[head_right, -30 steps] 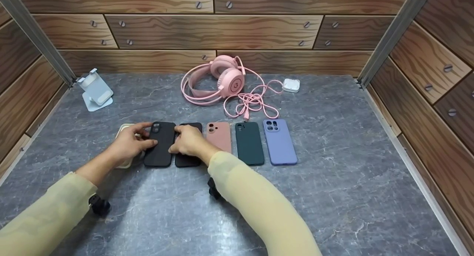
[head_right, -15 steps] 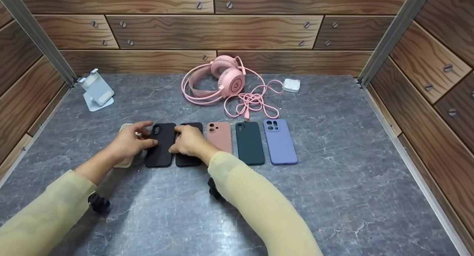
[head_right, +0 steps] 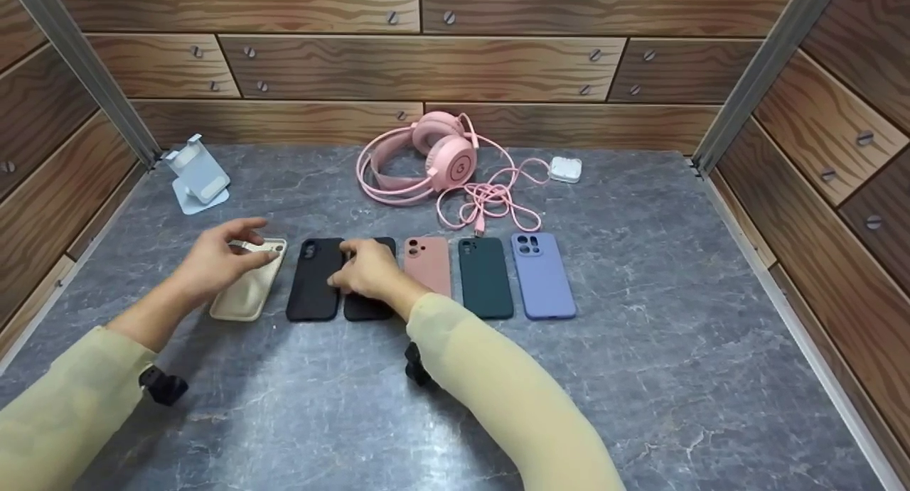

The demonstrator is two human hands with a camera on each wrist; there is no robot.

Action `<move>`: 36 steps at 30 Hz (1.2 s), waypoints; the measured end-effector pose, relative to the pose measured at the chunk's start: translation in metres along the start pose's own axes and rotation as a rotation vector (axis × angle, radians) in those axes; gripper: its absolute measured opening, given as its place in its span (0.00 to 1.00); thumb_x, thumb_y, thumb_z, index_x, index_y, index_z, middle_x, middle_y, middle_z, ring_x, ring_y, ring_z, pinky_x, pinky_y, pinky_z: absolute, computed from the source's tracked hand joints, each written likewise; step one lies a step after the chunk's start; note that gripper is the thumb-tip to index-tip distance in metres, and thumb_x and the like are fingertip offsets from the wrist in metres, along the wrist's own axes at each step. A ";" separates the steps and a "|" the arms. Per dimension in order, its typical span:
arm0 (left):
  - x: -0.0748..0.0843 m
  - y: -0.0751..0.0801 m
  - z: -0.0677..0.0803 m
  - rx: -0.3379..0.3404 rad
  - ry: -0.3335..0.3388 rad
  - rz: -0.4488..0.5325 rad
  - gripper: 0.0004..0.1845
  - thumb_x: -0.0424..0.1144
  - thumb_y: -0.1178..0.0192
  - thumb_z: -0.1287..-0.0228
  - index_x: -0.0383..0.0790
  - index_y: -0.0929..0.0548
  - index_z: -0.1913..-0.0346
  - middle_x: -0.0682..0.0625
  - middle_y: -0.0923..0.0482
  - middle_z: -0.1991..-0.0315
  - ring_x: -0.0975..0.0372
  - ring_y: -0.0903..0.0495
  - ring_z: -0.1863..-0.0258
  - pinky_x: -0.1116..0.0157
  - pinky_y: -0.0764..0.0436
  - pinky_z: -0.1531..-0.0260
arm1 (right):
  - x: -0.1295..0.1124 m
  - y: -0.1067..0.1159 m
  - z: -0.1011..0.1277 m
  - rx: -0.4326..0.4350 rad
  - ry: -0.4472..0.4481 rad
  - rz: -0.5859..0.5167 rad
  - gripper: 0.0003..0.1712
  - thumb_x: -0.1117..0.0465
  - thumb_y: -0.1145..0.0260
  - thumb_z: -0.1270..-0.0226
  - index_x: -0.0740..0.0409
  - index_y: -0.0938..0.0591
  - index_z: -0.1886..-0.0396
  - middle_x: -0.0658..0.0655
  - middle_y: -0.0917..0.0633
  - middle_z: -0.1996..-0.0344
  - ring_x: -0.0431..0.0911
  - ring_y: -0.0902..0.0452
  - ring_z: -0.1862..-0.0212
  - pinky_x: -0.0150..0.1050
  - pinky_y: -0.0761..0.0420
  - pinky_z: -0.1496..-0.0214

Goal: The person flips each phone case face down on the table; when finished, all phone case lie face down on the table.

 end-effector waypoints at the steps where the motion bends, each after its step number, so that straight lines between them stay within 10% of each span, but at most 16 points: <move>1: -0.002 0.003 0.001 0.008 -0.002 0.000 0.33 0.37 0.33 0.40 0.38 0.31 0.31 0.36 0.25 0.47 0.49 0.23 0.57 0.63 0.23 0.62 | -0.001 0.000 0.000 0.009 0.003 -0.021 0.38 0.64 0.26 0.45 0.63 0.28 0.34 0.52 0.16 0.74 0.42 0.21 0.76 0.32 0.25 0.78; 21: -0.050 0.034 0.007 0.066 0.077 0.031 0.33 0.37 0.33 0.39 0.33 0.30 0.33 0.34 0.27 0.48 0.51 0.24 0.55 0.66 0.19 0.66 | -0.053 -0.040 -0.026 0.122 0.148 -0.005 0.30 0.58 0.25 0.42 0.59 0.21 0.40 0.47 0.16 0.72 0.37 0.24 0.71 0.29 0.26 0.67; 36: -0.082 0.034 0.005 0.061 0.156 -0.006 0.33 0.41 0.34 0.38 0.35 0.31 0.32 0.40 0.28 0.51 0.54 0.28 0.55 0.64 0.25 0.60 | -0.044 -0.067 -0.038 0.076 0.101 0.066 0.33 0.52 0.25 0.42 0.52 0.23 0.36 0.46 0.17 0.69 0.39 0.23 0.69 0.32 0.24 0.67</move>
Point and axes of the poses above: each hand's wrist, its own z-axis away from the middle knuckle, its own y-axis out of the back of the hand, x = y × z, the point moved 8 cm from there along -z, towards the middle knuckle
